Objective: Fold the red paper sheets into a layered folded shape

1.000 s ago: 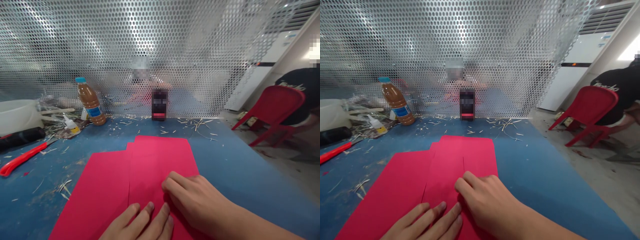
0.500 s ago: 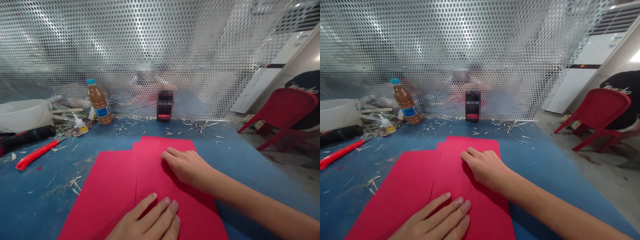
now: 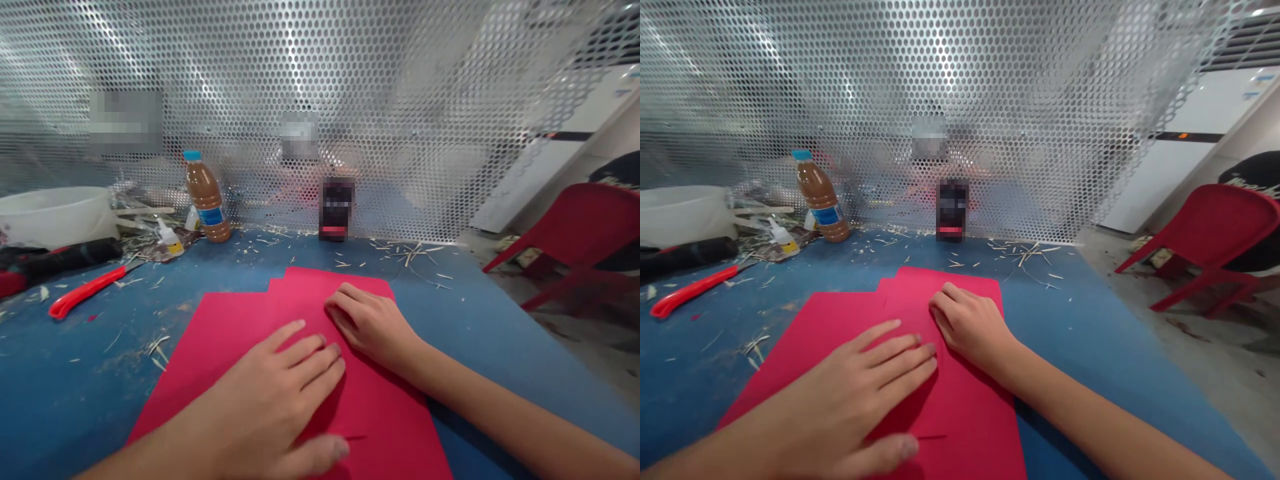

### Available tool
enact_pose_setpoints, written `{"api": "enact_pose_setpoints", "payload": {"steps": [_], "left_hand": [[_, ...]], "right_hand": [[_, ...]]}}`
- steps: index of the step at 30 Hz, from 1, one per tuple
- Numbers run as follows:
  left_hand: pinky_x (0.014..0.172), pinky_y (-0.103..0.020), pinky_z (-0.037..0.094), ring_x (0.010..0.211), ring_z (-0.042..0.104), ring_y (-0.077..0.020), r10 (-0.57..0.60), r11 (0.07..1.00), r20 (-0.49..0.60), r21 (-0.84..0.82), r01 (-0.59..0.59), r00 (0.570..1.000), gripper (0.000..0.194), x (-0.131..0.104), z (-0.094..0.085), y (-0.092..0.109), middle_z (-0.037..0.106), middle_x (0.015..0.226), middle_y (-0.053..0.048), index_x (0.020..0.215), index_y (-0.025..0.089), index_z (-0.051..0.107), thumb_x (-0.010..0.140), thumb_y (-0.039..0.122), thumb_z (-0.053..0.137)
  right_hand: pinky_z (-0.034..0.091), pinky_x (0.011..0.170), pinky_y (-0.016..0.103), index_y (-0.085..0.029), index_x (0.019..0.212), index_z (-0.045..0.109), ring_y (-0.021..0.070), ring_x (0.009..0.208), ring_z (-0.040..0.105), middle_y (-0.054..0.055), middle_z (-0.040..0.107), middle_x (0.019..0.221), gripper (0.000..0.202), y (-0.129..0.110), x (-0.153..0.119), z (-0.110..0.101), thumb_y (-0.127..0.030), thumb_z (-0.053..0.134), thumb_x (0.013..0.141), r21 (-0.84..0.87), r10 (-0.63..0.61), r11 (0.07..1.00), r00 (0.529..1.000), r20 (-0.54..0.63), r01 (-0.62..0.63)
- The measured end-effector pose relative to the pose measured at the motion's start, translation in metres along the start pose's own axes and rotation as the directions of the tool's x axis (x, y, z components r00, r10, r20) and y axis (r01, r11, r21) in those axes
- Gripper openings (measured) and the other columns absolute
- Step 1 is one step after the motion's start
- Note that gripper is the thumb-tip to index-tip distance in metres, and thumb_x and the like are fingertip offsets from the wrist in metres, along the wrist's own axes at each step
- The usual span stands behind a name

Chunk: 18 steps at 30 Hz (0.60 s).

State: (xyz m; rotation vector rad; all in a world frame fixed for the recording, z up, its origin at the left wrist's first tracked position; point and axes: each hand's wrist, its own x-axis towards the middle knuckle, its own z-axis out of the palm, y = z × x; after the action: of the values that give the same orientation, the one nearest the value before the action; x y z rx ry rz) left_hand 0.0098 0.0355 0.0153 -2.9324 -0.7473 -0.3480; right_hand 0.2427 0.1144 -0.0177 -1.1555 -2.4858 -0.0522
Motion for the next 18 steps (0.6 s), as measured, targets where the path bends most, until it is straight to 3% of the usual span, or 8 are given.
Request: {"api": "enact_pose_setpoints", "payload": {"steps": [5, 10, 14, 18], "left_hand": [[0.116, -0.051, 0.037, 0.127, 0.064, -0.0315, 0.042, 0.997, -0.021, -0.070, -0.043, 0.999, 0.060, 0.019, 0.008, -0.018, 0.070, 0.139, -0.012, 0.143, 0.010, 0.060, 0.107, 0.056, 0.046], [0.116, -0.046, 0.041, 0.120, 0.068, -0.0278, 0.139, 0.986, 0.020, -0.099, -0.137, 0.990, 0.058, 0.014, 0.003, -0.008, 0.072, 0.138, -0.009, 0.143, 0.014, 0.060, 0.107, 0.056, 0.047], [0.127, -0.034, 0.028, 0.119, 0.068, -0.0164, 0.208, 0.972, -0.167, -0.076, -0.223, 0.964, 0.030, 0.011, 0.013, 0.006, 0.080, 0.121, 0.002, 0.134, 0.020, 0.067, 0.112, 0.030, 0.049], [0.130, -0.029, 0.020, 0.116, 0.068, -0.0114, 0.251, 0.962, -0.266, -0.036, -0.269, 0.931, 0.027, 0.012, 0.028, 0.010, 0.081, 0.112, 0.008, 0.126, 0.020, 0.070, 0.113, 0.020, 0.046]], "right_hand": [[0.032, 0.061, 0.028, -0.018, 0.093, 0.068, 0.0157, 0.075, 0.059, 0.004, 0.064, 0.091, 0.022, 0.001, 0.002, 0.000, -0.016, 0.049, 0.105, 0.003, -0.018, 1.000, 1.000, -0.008, 0.018], [0.031, 0.061, 0.029, -0.018, 0.096, 0.068, 0.0161, 0.078, 0.060, 0.004, 0.066, 0.092, 0.021, 0.000, 0.002, -0.002, -0.018, 0.050, 0.106, -0.011, -0.002, 1.000, 1.000, 0.002, 0.002], [0.032, 0.062, 0.029, -0.018, 0.100, 0.069, 0.0165, 0.081, 0.061, 0.004, 0.067, 0.096, 0.022, -0.001, 0.002, -0.003, -0.021, 0.049, 0.108, -0.013, 0.011, 1.000, 1.000, 0.009, -0.011], [0.033, 0.061, 0.029, -0.018, 0.099, 0.069, 0.0163, 0.079, 0.061, 0.004, 0.068, 0.096, 0.020, 0.001, 0.001, -0.002, -0.020, 0.051, 0.107, -0.005, 0.002, 1.000, 1.000, 0.002, -0.002]]}}
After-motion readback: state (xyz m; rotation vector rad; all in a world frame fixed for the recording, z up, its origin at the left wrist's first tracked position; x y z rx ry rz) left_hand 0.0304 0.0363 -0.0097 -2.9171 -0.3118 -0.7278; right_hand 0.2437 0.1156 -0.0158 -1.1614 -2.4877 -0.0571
